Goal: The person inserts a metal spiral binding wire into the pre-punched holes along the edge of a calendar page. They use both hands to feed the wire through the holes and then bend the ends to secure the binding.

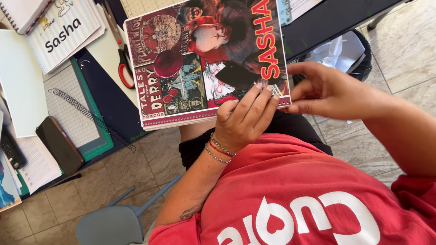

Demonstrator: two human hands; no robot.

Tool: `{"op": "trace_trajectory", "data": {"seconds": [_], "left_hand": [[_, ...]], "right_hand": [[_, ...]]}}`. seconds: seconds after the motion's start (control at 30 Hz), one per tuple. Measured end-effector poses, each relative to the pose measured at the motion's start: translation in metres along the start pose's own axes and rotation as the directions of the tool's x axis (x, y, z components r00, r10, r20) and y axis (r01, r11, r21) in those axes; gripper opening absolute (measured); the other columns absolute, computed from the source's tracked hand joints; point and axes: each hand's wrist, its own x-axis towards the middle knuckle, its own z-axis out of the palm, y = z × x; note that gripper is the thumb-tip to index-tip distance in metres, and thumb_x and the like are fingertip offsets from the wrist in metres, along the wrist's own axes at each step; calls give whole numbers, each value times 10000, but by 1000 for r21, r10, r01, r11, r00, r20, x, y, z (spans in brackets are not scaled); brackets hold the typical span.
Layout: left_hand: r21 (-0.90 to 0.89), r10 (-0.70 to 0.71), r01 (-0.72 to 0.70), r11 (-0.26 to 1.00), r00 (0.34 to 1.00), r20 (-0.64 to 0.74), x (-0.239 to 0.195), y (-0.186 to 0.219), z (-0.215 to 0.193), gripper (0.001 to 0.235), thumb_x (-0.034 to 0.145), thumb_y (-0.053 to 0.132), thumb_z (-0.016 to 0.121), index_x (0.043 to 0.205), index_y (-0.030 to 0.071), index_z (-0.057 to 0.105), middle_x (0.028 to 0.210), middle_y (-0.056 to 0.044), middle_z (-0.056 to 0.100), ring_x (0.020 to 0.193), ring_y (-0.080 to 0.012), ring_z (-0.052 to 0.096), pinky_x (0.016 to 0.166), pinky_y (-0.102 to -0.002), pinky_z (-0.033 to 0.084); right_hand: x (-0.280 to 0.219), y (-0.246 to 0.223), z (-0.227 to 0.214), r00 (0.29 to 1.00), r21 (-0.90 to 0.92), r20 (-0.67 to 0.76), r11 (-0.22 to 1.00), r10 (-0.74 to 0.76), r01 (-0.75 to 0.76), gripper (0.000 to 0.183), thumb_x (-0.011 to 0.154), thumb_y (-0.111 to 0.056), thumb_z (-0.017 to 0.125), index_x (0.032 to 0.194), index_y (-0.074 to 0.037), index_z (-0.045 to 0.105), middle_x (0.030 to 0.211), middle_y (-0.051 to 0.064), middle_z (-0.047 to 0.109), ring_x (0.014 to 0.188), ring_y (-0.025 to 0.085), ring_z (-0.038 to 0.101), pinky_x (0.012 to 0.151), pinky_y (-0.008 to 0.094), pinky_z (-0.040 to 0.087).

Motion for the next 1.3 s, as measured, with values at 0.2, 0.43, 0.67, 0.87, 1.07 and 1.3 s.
{"op": "trace_trajectory", "data": {"seconds": [0.2, 0.43, 0.67, 0.87, 1.07, 1.3], "left_hand": [[-20, 2, -2, 1000, 1000, -12, 2, -2, -1, 174, 1088, 158, 570, 1212, 183, 691, 1203, 36, 775, 1117, -100, 754, 839, -279, 365], [-83, -25, 21, 996, 999, -48, 15, -6, -9, 187, 1088, 146, 563, 1199, 128, 713, 1200, -19, 776, 1108, -140, 762, 844, -294, 416], [-18, -45, 44, 999, 996, -79, 12, -3, -1, 167, 1077, 170, 616, 1205, 159, 723, 1198, 1, 775, 1101, -126, 754, 881, -293, 386], [-9, -37, 36, 999, 992, -123, 17, -4, -3, 122, 1064, 161, 649, 1162, 157, 722, 1157, 10, 774, 1092, -131, 742, 883, -309, 363], [-48, -68, 63, 997, 991, -115, 24, -4, -7, 162, 1079, 154, 592, 1166, 140, 728, 1171, -12, 766, 1114, -155, 742, 892, -322, 377], [-142, -130, 114, 983, 986, -105, 32, -3, -9, 160, 1082, 153, 623, 1207, 116, 715, 1241, -37, 744, 1133, -187, 744, 880, -358, 424]], "right_hand": [[-30, 6, 31, 746, -770, -218, 580, -629, 264, 619, 834, -163, 892, 1312, -9, 529, 1075, 138, 752, 958, 264, 739, 854, 377, 587], [-23, -3, 37, 389, -970, 83, 14, -918, 241, 140, 1012, -100, 838, 1074, 19, 799, 953, 169, 699, 768, 287, 664, 711, 402, 534], [-15, 0, 23, 341, -957, 251, -179, -906, 230, 127, 1017, -71, 835, 1119, 3, 818, 961, 130, 662, 773, 295, 657, 744, 416, 553], [-10, -8, 15, 270, -890, 395, -293, -878, 349, 95, 959, 86, 853, 1003, 60, 773, 965, 157, 663, 755, 323, 676, 692, 455, 565], [-1, -9, 10, 244, -890, 392, -299, -887, 344, 73, 965, 34, 783, 1035, 25, 768, 997, 141, 660, 815, 304, 701, 734, 439, 581], [5, -8, 19, 239, -928, 240, -150, -941, 340, 101, 1018, 24, 685, 1081, 13, 764, 1060, 157, 621, 870, 319, 690, 820, 427, 583]]}}
